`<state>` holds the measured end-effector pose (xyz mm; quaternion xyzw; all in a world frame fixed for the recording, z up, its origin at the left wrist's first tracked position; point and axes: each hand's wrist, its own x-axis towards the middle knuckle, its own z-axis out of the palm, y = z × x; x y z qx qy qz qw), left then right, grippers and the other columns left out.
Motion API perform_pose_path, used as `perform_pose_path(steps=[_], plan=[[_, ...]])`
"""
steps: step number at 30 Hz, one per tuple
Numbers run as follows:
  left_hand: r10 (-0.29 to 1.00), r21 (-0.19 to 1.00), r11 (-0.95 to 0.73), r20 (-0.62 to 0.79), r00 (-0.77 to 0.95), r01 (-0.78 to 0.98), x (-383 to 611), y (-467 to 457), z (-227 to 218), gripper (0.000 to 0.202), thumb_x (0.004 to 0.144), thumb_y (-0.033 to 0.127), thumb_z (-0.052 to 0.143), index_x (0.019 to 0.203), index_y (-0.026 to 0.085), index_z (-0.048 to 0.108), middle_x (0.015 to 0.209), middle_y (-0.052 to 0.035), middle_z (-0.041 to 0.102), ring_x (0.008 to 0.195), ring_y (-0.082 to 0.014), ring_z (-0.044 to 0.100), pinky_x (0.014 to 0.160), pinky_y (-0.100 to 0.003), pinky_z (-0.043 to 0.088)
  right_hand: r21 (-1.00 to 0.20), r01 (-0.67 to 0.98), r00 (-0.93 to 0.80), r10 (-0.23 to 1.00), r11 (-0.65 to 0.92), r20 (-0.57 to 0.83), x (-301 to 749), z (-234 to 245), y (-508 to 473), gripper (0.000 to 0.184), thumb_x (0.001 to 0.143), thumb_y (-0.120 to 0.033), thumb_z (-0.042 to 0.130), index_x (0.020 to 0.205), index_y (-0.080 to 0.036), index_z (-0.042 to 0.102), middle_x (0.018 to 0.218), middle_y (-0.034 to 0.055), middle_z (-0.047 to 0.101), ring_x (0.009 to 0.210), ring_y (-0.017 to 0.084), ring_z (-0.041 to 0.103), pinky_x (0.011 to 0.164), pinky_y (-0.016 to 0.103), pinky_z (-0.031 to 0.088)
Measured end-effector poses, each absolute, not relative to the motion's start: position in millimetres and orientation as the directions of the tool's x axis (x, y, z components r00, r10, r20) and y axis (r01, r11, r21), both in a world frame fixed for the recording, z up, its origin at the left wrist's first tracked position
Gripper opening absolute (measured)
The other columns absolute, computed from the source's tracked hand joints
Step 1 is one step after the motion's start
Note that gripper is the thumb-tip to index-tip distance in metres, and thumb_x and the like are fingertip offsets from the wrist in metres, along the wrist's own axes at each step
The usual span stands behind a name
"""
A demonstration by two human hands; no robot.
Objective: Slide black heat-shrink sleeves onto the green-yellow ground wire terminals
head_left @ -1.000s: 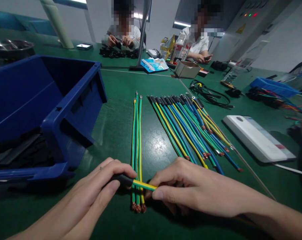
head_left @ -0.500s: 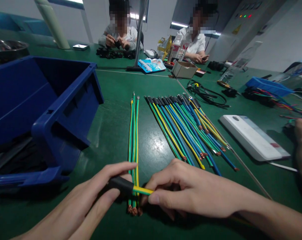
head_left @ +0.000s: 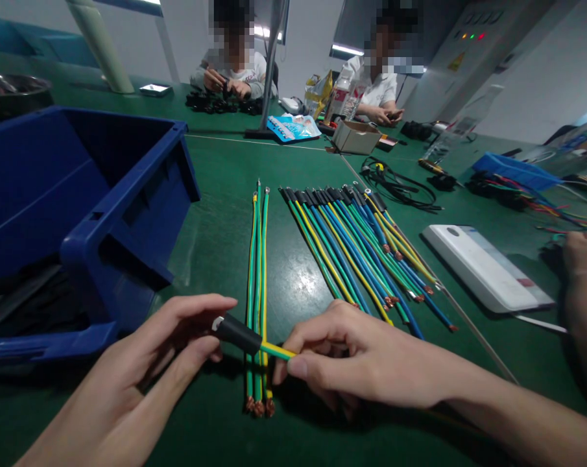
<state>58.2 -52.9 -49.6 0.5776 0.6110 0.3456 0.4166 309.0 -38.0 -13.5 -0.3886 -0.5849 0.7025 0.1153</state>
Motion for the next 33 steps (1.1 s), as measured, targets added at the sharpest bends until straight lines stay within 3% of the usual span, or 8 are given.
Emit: perform_pose_path(steps=[4,10,17,19,23,29,33], plan=[[0.985,0.912,0.088,-0.139,0.1,0.402,57.8,-50.3,-48.4,0.03,0.082,0.059,0.07,0.097,0.034,0.072,0.089,0.0058,0.072,0.082,-0.0107,0.065,0.078,-0.006,0.053,-0.906,0.319,-0.669,0.611,-0.278,-0.423,309.8,-13.1,-37.7,0.033,0.097,-0.042,0.059,0.093,-0.01,0.066,0.059,-0.0052,0.053,0.047,0.003,0.048,0.044,0.012,0.04],[0.982,0.942,0.157,-0.181,0.054,0.295,66.9,-54.4,-40.0,0.017,0.081,0.048,0.07,0.091,0.034,0.074,0.081,0.008,0.072,0.076,-0.0092,0.066,0.073,-0.007,0.053,-0.901,0.357,-0.657,0.62,-0.244,-0.428,310.7,-11.8,-38.4,0.041,0.095,-0.05,0.06,0.094,-0.009,0.068,0.059,-0.0043,0.054,0.047,0.004,0.047,0.043,0.013,0.037],[0.976,0.931,0.01,-0.088,0.197,0.365,68.8,-54.9,-37.4,0.017,0.082,0.048,0.069,0.084,0.032,0.075,0.075,0.0063,0.071,0.07,-0.0114,0.065,0.069,-0.011,0.053,-0.918,0.349,-0.677,0.627,-0.187,-0.385,310.4,-9.8,-39.8,0.041,0.097,-0.048,0.06,0.097,-0.009,0.073,0.058,-0.0049,0.052,0.047,0.003,0.045,0.044,0.013,0.033],[0.976,0.935,0.032,-0.105,0.189,0.354,67.9,-54.6,-38.7,0.019,0.082,0.049,0.07,0.088,0.031,0.074,0.073,0.0056,0.07,0.068,-0.0122,0.065,0.07,-0.013,0.055,-0.911,0.365,-0.665,0.631,-0.192,-0.4,310.2,-9.5,-39.8,0.04,0.096,-0.048,0.061,0.098,-0.01,0.073,0.059,-0.0048,0.053,0.048,0.003,0.046,0.044,0.013,0.033],[0.977,0.935,0.077,-0.141,0.163,0.347,67.5,-54.8,-37.7,0.023,0.077,0.043,0.075,0.097,0.033,0.074,0.084,0.0065,0.075,0.081,-0.012,0.07,0.075,-0.009,0.054,-0.9,0.382,-0.65,0.631,-0.21,-0.424,309.3,-8.1,-39.6,0.036,0.094,-0.045,0.065,0.099,-0.011,0.073,0.059,-0.0052,0.053,0.048,0.004,0.046,0.045,0.014,0.033],[0.969,0.937,0.078,-0.151,0.194,0.34,69.5,-50.9,-31.4,0.016,0.072,0.045,0.079,0.08,0.031,0.077,0.066,0.0059,0.069,0.063,-0.0121,0.063,0.069,-0.013,0.056,-0.887,0.42,-0.647,0.622,-0.19,-0.44,308.4,-6.3,-39.1,0.036,0.094,-0.045,0.065,0.102,-0.011,0.075,0.06,-0.0048,0.053,0.049,0.004,0.044,0.046,0.015,0.034],[0.97,0.952,0.157,-0.199,0.142,0.264,70.9,-51.1,-32.3,0.017,0.073,0.041,0.078,0.081,0.027,0.074,0.071,0.0046,0.072,0.073,-0.0148,0.07,0.071,-0.015,0.058,-0.885,0.419,-0.649,0.614,-0.205,-0.449,308.4,-7.5,-40.5,0.039,0.094,-0.049,0.064,0.1,-0.012,0.074,0.061,-0.0042,0.054,0.049,0.004,0.044,0.046,0.015,0.033]])
